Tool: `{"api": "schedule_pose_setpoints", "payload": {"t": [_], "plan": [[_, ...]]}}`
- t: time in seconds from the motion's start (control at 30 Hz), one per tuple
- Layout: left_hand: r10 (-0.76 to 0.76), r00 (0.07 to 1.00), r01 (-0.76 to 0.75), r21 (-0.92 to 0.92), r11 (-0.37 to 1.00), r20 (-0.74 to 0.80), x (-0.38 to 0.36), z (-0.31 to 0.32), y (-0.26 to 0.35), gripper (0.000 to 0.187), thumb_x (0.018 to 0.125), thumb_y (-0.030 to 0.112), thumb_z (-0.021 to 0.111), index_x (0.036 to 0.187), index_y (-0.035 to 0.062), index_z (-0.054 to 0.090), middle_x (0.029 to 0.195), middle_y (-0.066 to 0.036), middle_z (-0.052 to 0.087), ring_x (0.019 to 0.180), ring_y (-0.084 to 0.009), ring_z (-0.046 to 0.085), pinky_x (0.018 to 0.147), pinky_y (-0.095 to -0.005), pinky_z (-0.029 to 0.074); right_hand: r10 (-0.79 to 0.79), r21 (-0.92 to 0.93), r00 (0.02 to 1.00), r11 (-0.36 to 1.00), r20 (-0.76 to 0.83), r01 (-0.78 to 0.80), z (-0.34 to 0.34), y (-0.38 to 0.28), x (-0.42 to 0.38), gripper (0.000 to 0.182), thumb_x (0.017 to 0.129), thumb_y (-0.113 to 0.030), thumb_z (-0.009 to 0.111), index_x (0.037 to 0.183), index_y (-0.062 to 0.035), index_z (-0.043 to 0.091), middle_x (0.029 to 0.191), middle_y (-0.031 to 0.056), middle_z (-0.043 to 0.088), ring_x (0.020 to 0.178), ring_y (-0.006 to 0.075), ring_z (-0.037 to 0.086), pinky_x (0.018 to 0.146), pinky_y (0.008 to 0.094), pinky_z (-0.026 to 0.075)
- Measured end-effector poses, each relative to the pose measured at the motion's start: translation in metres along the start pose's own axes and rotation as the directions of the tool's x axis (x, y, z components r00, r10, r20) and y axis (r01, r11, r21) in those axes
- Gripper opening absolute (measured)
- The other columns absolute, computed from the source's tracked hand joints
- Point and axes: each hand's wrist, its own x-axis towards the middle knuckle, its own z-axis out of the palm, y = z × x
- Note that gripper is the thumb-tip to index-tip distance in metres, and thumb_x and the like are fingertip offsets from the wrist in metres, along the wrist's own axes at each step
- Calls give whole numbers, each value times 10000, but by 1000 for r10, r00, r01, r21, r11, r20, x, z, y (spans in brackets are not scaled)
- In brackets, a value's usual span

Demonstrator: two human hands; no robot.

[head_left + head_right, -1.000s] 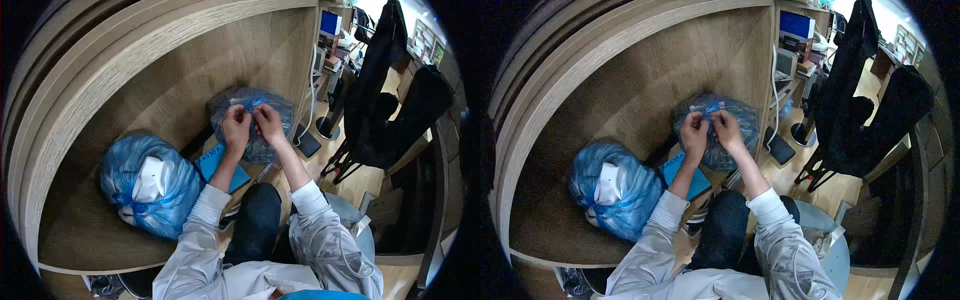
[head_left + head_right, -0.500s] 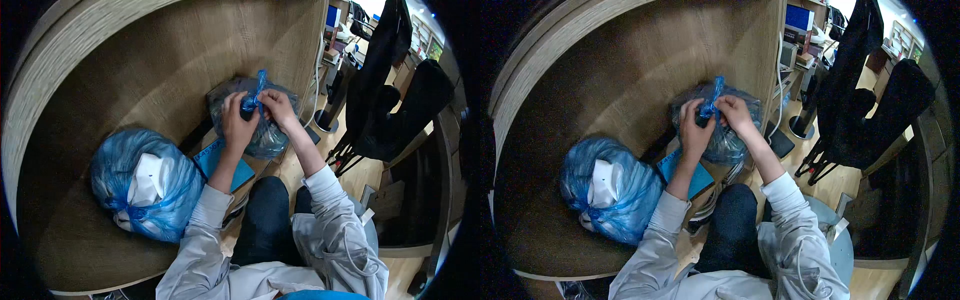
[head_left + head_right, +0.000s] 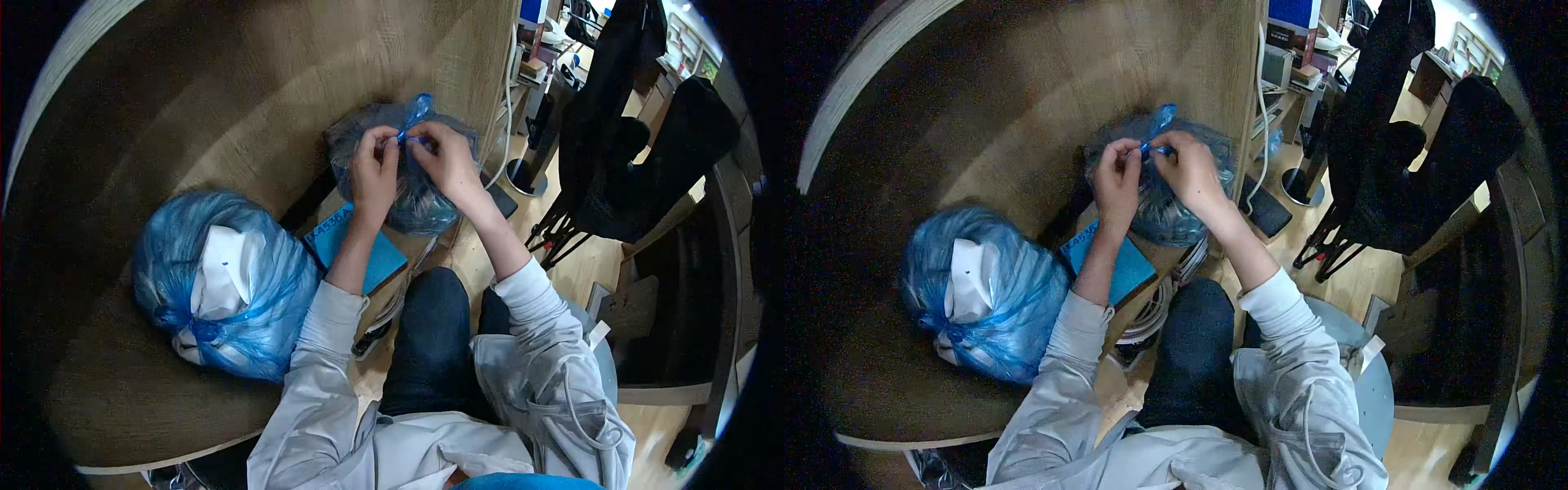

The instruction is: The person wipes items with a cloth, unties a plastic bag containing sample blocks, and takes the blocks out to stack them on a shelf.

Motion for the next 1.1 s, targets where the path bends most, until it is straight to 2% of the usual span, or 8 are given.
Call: {"api": "schedule_pose_setpoints", "payload": {"t": [0.1,0.43,0.57,0.67,0.8,0.93,1.03,1.1], "plan": [[-100,994,109,-255,961,46,-1,1,3,78,850,54,558,920,24,574,807,12,546,717,-51,480,624,-207,410,-48,-70,998,997,-31,46,1,-4,-1,177,745,-74,619,910,-24,578,784,113,568,651,223,569,577,328,443],[-82,988,95,-104,990,127,2,-2,-9,129,840,20,555,968,24,548,813,-17,562,721,-71,492,664,-217,419,-204,-174,978,963,35,208,0,5,9,195,690,-69,630,863,-26,552,780,138,540,662,290,554,581,338,442],[-105,986,121,-125,985,126,4,-1,-12,145,834,11,550,976,27,531,824,-34,565,722,-94,497,679,-236,425,-242,-88,957,962,157,258,-2,15,8,154,740,-65,613,871,-27,542,765,100,550,643,214,570,573,301,448],[-85,988,102,-136,985,126,5,0,-15,144,828,9,543,970,32,525,823,-55,574,710,-125,510,666,-264,436,146,329,970,922,196,-205,-3,22,5,101,804,-62,582,883,-21,533,771,47,564,638,114,564,556,253,451],[-76,986,109,-219,970,151,5,0,-16,177,839,3,541,1005,25,482,899,-28,549,812,-93,493,755,-239,410,203,534,944,784,261,-317,-2,30,8,117,817,-82,577,886,1,530,733,67,579,570,92,551,512,273,442],[-103,978,132,-160,978,181,5,-3,-15,159,836,24,554,984,32,496,918,-47,550,830,-110,497,778,-240,402,123,286,942,934,312,-216,-5,23,12,103,838,-96,576,866,2,569,766,27,590,634,77,550,551,219,463],[375,927,-310,529,790,-16,8,-9,17,136,801,51,599,926,28,550,805,-107,581,718,-164,552,648,-303,446,206,345,931,887,302,-308,0,23,13,112,836,-109,582,865,-1,585,750,24,590,633,80,554,548,215,472],[238,971,-211,454,866,-2,7,-10,31,143,790,54,613,921,25,561,799,-111,591,705,-172,566,632,-309,453,243,376,924,859,296,-347,4,24,13,117,835,-116,585,864,-2,593,742,23,591,633,81,555,546,213,476]]}}
